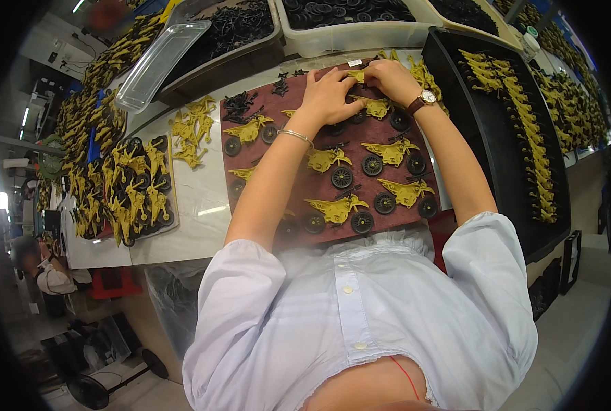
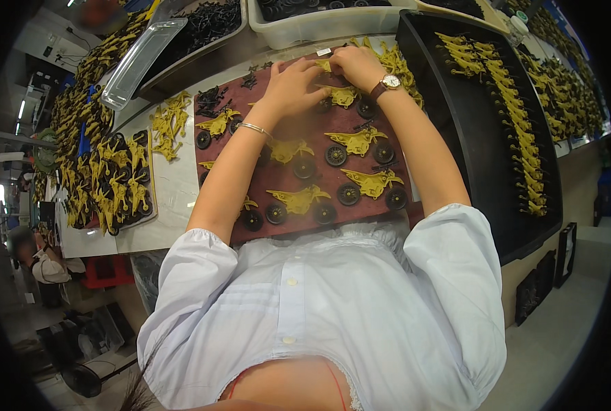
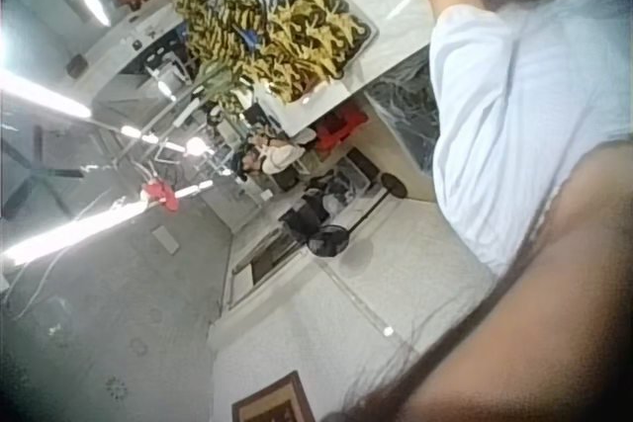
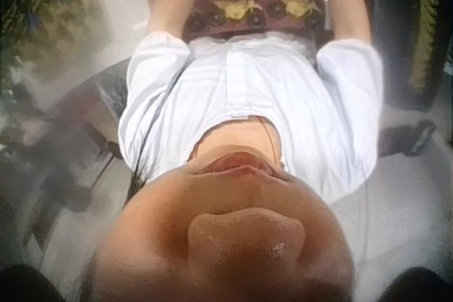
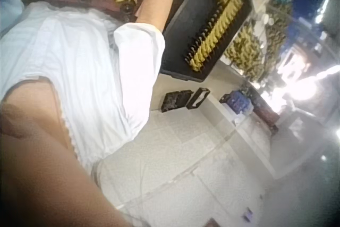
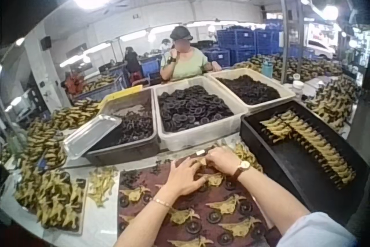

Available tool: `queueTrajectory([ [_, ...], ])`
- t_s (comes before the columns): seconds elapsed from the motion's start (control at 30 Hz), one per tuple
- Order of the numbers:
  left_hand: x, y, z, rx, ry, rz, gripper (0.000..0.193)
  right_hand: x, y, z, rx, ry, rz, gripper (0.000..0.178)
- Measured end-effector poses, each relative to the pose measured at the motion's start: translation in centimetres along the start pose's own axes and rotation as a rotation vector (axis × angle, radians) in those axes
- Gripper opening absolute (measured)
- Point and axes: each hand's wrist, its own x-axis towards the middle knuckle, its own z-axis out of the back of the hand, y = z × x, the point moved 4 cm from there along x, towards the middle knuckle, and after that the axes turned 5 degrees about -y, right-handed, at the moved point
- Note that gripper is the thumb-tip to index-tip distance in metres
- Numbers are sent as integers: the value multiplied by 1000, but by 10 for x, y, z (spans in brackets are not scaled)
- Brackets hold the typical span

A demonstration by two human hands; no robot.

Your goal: The person assembles plastic toy motorcycles by hand, attaching toy wheels and other plastic components to plastic motorcycle frames.

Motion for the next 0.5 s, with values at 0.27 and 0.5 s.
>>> queueTrajectory([
  [0.27,11,29,17,-161,-125,4,36,-3,-7,-4,-3,-36,22,9],
  [0.5,-8,118,22,133,-243,264,21,41,21,23,-12,56,-298,14],
])
